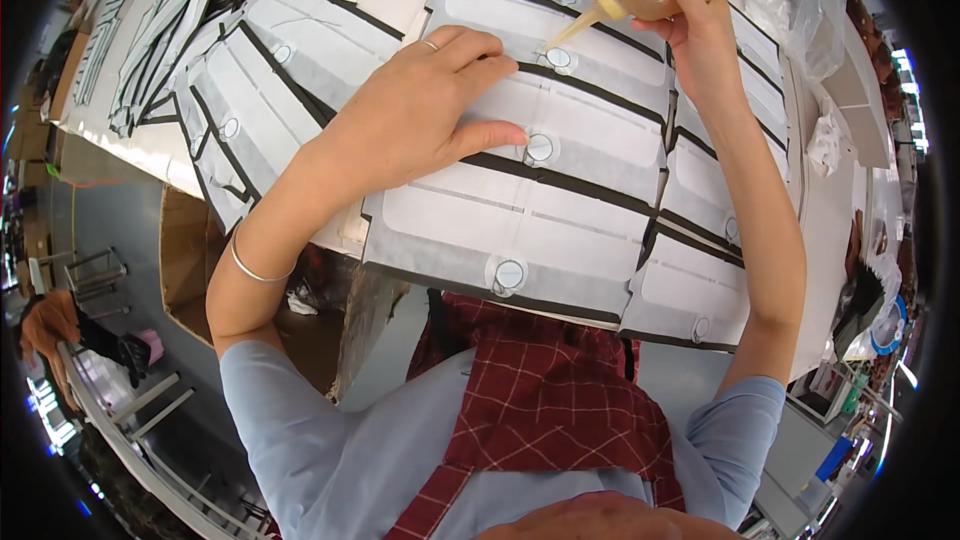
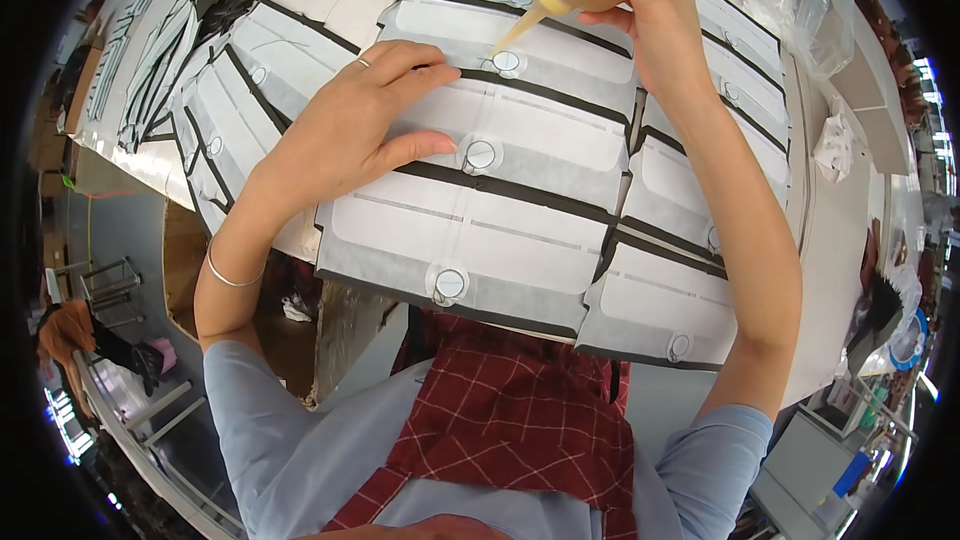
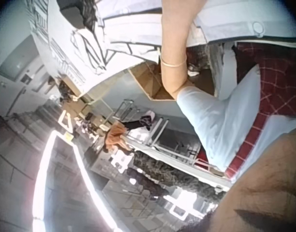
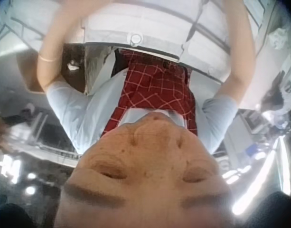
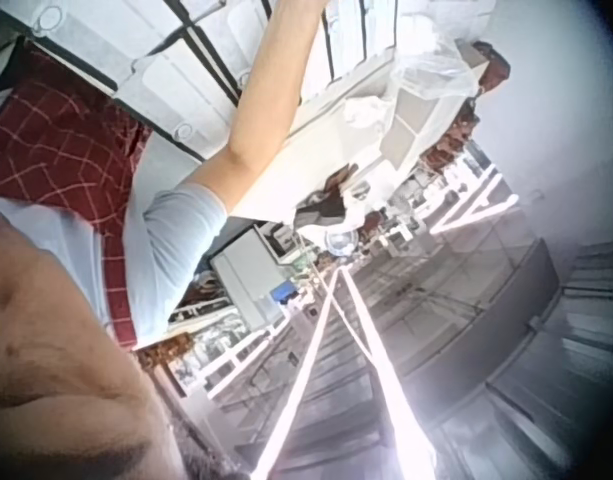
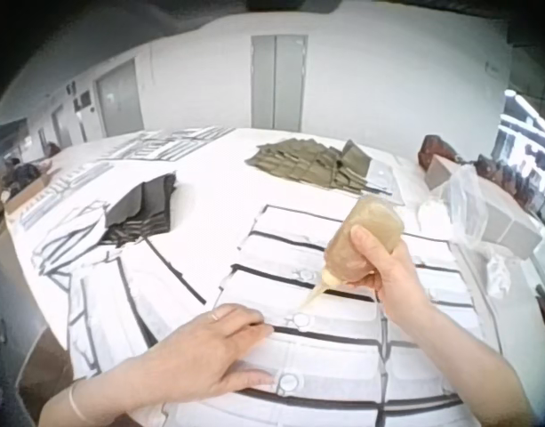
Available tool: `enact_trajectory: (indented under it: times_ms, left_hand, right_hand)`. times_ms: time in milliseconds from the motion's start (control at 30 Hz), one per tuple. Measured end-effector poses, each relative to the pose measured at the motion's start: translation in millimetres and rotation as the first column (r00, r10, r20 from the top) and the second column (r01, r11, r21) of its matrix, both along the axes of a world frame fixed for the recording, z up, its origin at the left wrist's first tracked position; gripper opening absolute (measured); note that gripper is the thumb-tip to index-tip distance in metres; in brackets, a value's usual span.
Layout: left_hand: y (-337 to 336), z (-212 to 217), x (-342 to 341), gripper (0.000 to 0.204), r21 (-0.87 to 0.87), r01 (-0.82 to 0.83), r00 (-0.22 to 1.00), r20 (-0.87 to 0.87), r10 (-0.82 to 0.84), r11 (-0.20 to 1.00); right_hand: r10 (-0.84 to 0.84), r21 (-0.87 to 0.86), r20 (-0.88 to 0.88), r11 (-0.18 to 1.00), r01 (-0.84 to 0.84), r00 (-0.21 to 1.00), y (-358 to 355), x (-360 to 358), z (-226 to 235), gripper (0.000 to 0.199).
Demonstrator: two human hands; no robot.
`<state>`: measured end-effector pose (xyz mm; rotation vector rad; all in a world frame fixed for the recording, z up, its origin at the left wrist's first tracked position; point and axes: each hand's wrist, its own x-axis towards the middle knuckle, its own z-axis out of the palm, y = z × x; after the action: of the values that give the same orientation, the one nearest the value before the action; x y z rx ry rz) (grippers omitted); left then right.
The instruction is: The person applies a viscous substance from a squeeze bottle onto the circular tabs of multiple white face masks laid out on a table. After applying the substance, the person uses a white tissue to wipe the tabs and the surrounding areas of the masks.
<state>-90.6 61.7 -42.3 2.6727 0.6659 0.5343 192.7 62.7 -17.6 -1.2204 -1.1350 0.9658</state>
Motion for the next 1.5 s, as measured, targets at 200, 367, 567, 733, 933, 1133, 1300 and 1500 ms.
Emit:
enact_trajectory:
  times_ms: [200,367,567,733,933,1133,1300,1500]
  left_hand:
    - [1,1,1,0.055,0.009,0.011,1.0,-0.006,-0.011,1.0]
    - [2,1,0,0.056,0.026,0.011,1.0,0.007,-0.012,1.0]
    - [2,4,-1,0.056,0.009,0.014,1.0,-0.013,-0.014,1.0]
    - [4,9,-2,0.055,-0.039,0.026,0.999,-0.043,-0.028,0.999]
    - [28,18,12,0.053,0.063,-0.023,0.999,0.043,0.02,0.998]
    - [63,-5,28,0.052,0.105,-0.037,0.999,0.005,0.036,0.994]
    - [63,-6,31,0.052,0.108,-0.019,1.0,-0.009,0.02,0.994]
    - [64,-7,31,0.052,0.119,-0.014,1.0,-0.002,0.014,0.993]
  right_hand:
    - [0.026,-0.002,-0.018,1.0,-0.026,0.999,3,1,-5,0.047]
    - [0.11,-0.02,0.058,0.994,-0.109,0.992,2,7,4,0.047]
    - [0.053,0.265,0.402,0.949,-0.171,0.914,4,19,3,0.047]
    - [0.18,0.202,-0.4,0.974,-0.106,0.899,-5,104,14,0.054]
    - [0.149,0.22,-0.496,0.975,-0.042,0.855,23,151,26,0.046]
    - [-0.115,0.061,-0.234,0.989,0.133,0.965,46,41,-6,0.048]
    - [-0.084,-0.003,-0.113,0.996,0.084,0.99,56,32,-11,0.047]
    - [-0.043,-0.045,-0.071,0.998,0.039,0.997,59,33,-13,0.047]
